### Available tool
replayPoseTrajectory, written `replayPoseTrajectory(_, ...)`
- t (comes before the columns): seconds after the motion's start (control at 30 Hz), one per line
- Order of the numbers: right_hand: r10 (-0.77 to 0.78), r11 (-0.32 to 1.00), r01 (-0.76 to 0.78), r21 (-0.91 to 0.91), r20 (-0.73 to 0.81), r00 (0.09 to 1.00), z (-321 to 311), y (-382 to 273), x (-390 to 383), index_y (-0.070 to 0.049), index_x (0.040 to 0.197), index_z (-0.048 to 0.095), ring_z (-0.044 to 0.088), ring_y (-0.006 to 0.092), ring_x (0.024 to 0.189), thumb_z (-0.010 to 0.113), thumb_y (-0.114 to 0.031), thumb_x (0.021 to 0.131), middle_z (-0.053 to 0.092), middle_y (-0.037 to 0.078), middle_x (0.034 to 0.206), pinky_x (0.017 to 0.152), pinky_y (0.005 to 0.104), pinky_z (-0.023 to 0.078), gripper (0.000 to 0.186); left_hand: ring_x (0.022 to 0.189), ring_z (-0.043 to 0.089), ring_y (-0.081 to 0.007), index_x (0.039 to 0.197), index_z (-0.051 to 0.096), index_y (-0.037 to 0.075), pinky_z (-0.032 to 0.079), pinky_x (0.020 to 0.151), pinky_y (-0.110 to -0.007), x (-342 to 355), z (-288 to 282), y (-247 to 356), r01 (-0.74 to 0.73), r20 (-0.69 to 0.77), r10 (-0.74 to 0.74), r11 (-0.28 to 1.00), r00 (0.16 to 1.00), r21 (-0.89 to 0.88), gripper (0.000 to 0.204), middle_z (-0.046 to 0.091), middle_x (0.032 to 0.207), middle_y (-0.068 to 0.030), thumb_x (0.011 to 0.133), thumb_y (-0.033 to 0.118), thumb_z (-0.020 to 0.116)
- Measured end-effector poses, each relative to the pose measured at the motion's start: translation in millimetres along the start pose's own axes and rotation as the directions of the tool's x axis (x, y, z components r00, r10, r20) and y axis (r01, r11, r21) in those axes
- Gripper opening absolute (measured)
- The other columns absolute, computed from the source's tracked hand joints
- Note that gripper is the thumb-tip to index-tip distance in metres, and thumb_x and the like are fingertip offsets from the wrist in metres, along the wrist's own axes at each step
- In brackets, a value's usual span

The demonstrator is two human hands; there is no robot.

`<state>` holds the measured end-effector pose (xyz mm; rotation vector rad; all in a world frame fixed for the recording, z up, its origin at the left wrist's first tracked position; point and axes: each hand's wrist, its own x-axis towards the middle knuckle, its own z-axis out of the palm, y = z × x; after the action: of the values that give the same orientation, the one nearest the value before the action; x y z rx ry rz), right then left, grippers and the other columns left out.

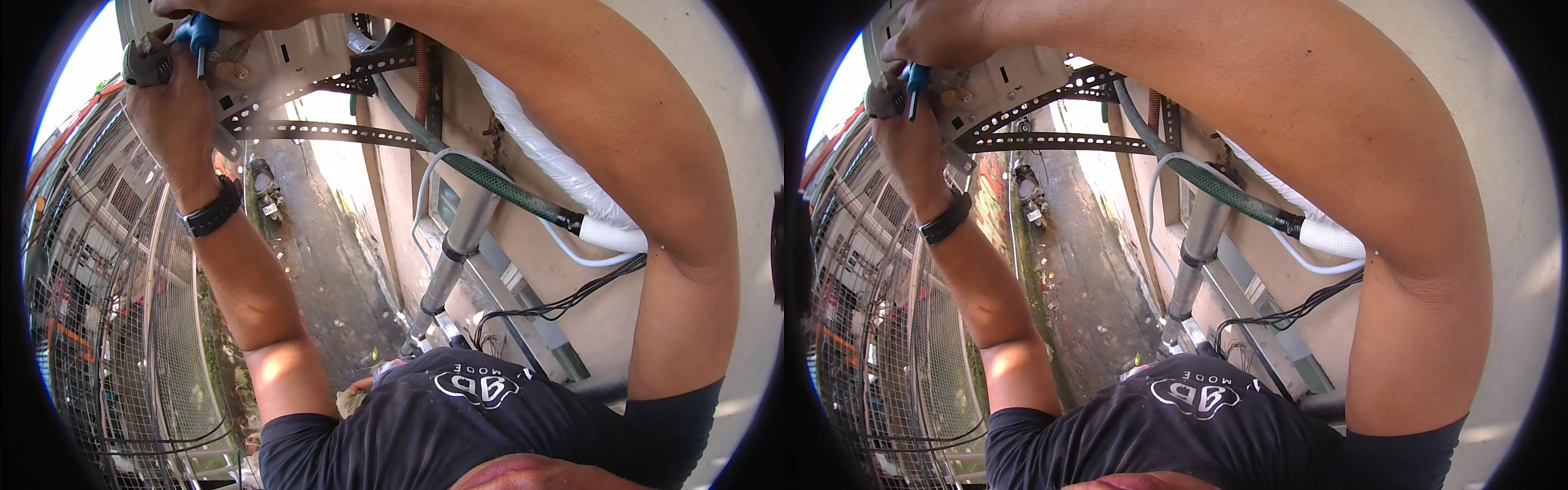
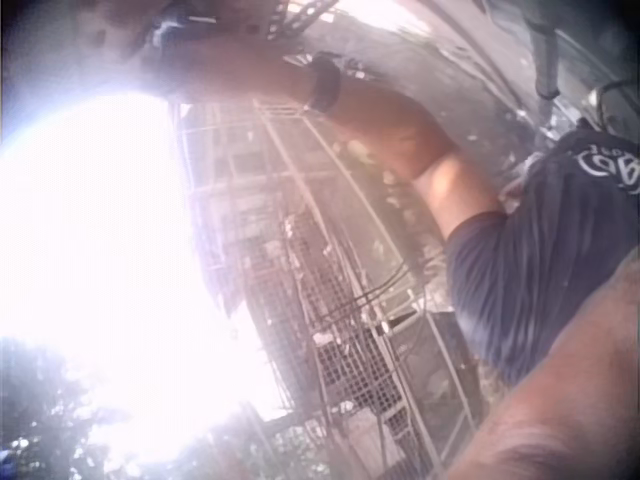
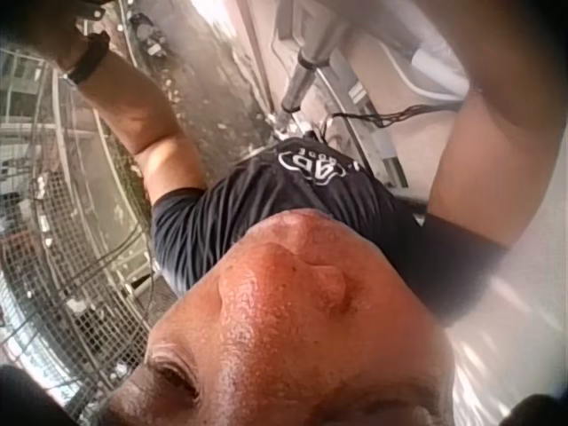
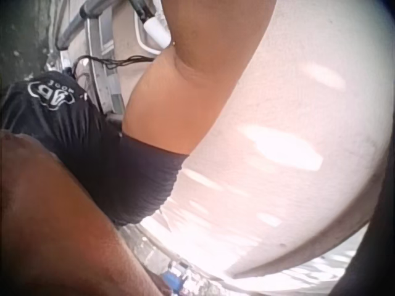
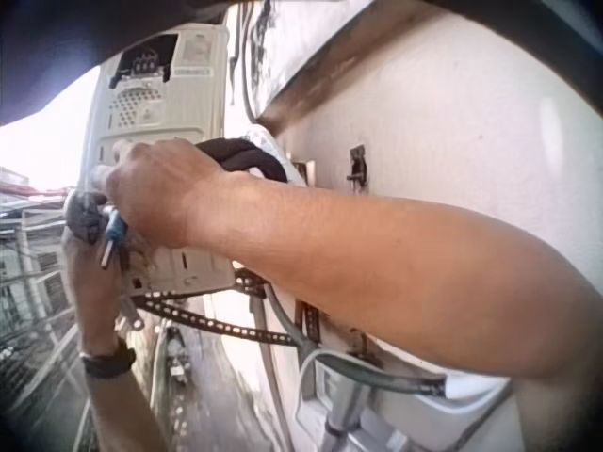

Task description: The person works on an air conditioning unit using wrenches to tighten or loosen pipe connections and a screwdriver to adjust components on the external unit while standing on a ladder.

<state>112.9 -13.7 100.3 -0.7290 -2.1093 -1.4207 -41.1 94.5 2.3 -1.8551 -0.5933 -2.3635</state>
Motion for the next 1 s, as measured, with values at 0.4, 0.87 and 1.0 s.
replayPoseTrajectory(0.4, -0.055, 0.995, 0.054, 0.080, 0.008, 0.998, 12, 4, -1, -0.004, 0.112, 0.068, 0.074, 0.0346, 0.095, 0.060, -0.012, 0.093, 0.069, 0.021, 0.112, 0.081, 0.0425, 0.061, 0.022, 0.069, 0.064, -0.0071, 0.120, 0.077, 0.010, 0.050, 0.061, -0.026, -5, -10, 8, 0.152, 0.043, -0.150, 0.986, 0.988, -0.063, 0.027, 0.073, 0.080, -0.0002, 0.099, 0.025, 0.070)
replayPoseTrajectory(0.87, 0.126, 0.992, -0.125, -0.023, 0.070, 0.990, 8, -6, 2, -0.010, 0.122, 0.067, 0.076, 0.0344, 0.091, 0.061, -0.022, 0.098, 0.068, 0.019, 0.119, 0.075, 0.0431, 0.065, 0.028, 0.064, 0.059, -0.0061, 0.115, 0.067, 0.001, 0.044, 0.054, -0.024, 0, -7, 30, 0.222, 0.169, -0.192, 0.959, 0.967, -0.175, 0.016, 0.066, 0.081, -0.0018, 0.103, 0.011, 0.063)
replayPoseTrajectory(1.0, 0.083, 0.996, -0.090, 0.029, 0.187, 0.979, -1, -4, 0, -0.011, 0.121, 0.068, 0.076, 0.0345, 0.090, 0.062, -0.022, 0.096, 0.063, 0.019, 0.128, 0.072, 0.0433, 0.064, 0.028, 0.062, 0.058, -0.0063, 0.112, 0.066, 0.001, 0.044, 0.052, -0.025, -3, 0, 24, 0.195, 0.113, -0.178, 0.967, 0.978, -0.165, 0.013, 0.064, 0.079, -0.0015, 0.103, 0.010, 0.062)
